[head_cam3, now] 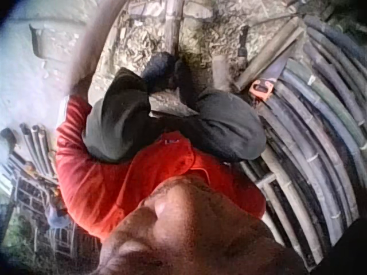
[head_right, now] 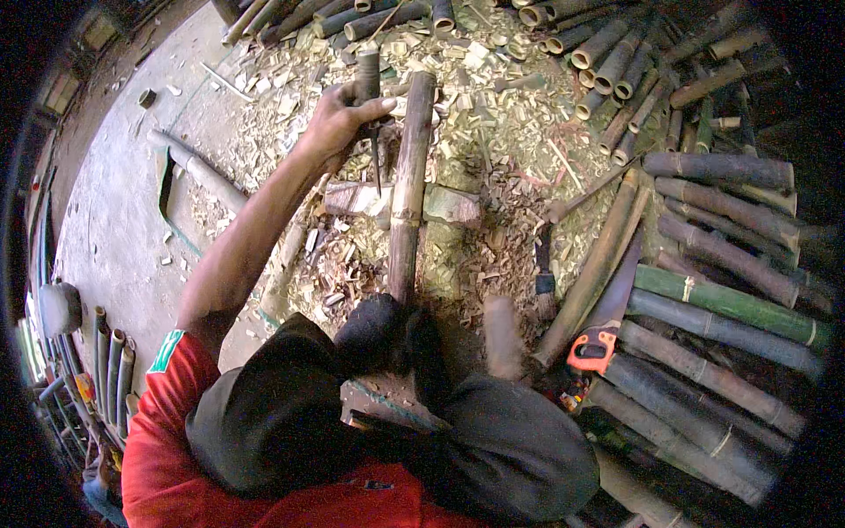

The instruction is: The person saws a bamboo pole, splits it using a hammer and a metal tool, and carves the surface of a bamboo section with a curved knife.

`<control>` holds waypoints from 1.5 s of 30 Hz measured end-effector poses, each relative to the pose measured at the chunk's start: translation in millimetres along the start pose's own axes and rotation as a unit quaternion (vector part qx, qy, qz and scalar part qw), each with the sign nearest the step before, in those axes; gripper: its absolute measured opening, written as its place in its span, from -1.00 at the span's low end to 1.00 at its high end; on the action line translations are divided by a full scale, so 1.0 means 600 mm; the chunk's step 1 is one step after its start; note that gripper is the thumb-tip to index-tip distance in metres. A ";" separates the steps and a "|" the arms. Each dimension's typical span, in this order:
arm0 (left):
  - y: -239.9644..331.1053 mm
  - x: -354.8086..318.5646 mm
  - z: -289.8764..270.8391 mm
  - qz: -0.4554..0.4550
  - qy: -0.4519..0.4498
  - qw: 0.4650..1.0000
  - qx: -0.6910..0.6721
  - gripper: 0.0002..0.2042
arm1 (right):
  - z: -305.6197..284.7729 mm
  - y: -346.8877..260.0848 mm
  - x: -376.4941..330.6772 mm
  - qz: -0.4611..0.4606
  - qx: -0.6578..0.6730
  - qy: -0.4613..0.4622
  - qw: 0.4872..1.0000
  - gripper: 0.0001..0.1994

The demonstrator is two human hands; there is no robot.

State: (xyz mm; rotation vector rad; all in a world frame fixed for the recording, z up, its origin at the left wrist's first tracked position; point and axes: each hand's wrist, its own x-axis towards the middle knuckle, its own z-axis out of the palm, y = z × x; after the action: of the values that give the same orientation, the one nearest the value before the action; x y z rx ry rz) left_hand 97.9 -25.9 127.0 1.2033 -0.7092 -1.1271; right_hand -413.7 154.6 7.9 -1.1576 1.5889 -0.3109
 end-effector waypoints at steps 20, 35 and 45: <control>-0.054 -0.016 0.107 -0.004 -0.177 0.979 0.103 -0.71 | 0.064 -0.429 0.046 -0.191 0.227 -0.212 0.931 -0.14; -0.060 -0.030 0.111 -0.015 -0.151 0.981 0.123 -0.65 | 0.078 -0.440 0.004 -0.163 0.212 -0.156 0.951 -0.37; -0.078 -0.020 0.103 -0.024 -0.141 0.986 0.082 -0.70 | 0.076 -0.440 0.001 -0.156 0.217 -0.137 0.954 -0.38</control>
State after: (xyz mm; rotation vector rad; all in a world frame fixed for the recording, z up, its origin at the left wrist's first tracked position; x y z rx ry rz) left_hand 24.8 -34.6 99.9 1.2144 -1.0088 -1.3156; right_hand -239.9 41.1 176.8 -1.0471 1.0250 -0.6424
